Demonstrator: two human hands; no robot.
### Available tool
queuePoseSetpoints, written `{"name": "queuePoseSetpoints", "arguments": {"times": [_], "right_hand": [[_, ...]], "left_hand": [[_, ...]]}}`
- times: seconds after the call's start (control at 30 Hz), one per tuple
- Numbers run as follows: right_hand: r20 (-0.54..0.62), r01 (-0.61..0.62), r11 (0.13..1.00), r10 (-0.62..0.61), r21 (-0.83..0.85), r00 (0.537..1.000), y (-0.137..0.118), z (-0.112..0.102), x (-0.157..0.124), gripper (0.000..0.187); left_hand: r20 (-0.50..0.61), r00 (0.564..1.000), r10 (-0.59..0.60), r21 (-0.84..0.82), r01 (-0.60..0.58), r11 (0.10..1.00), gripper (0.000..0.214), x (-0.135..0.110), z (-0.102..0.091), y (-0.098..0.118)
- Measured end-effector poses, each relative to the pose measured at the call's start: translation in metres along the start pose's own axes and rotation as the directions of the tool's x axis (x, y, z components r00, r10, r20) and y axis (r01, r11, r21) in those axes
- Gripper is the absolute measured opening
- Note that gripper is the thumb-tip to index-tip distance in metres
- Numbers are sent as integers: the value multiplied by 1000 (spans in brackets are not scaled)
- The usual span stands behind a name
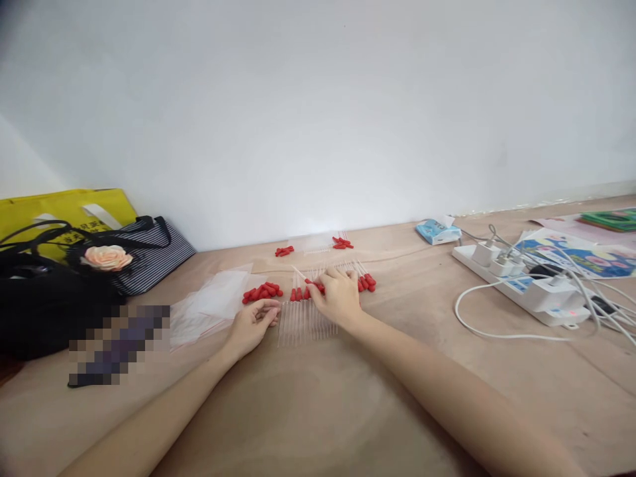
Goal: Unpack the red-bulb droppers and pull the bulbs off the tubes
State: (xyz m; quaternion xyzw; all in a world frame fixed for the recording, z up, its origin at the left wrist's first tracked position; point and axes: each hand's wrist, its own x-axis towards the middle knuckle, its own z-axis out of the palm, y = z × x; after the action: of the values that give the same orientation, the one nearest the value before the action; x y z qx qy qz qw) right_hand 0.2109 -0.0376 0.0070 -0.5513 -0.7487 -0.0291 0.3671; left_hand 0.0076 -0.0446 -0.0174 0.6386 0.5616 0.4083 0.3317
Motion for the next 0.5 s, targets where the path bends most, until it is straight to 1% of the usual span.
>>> {"name": "queuePoseSetpoints", "arguments": {"times": [0.1, 0.23, 0.33, 0.5], "right_hand": [[24, 84, 992, -86, 97, 996, 15, -14, -19, 22], [50, 163, 975, -173, 153, 984, 24, -21, -39, 18], [66, 219, 961, -233, 168, 970, 22, -20, -46, 17], [48, 256, 951, -268, 174, 962, 19, -18, -47, 16]], "left_hand": [[-17, 1000, 12, -5, -12, 1000, 19, 0, 0, 1], [-42, 998, 44, -34, -46, 998, 17, -2, 0, 1], [-46, 998, 43, -38, -44, 998, 17, -4, -1, 2], [-39, 999, 22, -45, -24, 999, 22, -6, -5, 1]]}}
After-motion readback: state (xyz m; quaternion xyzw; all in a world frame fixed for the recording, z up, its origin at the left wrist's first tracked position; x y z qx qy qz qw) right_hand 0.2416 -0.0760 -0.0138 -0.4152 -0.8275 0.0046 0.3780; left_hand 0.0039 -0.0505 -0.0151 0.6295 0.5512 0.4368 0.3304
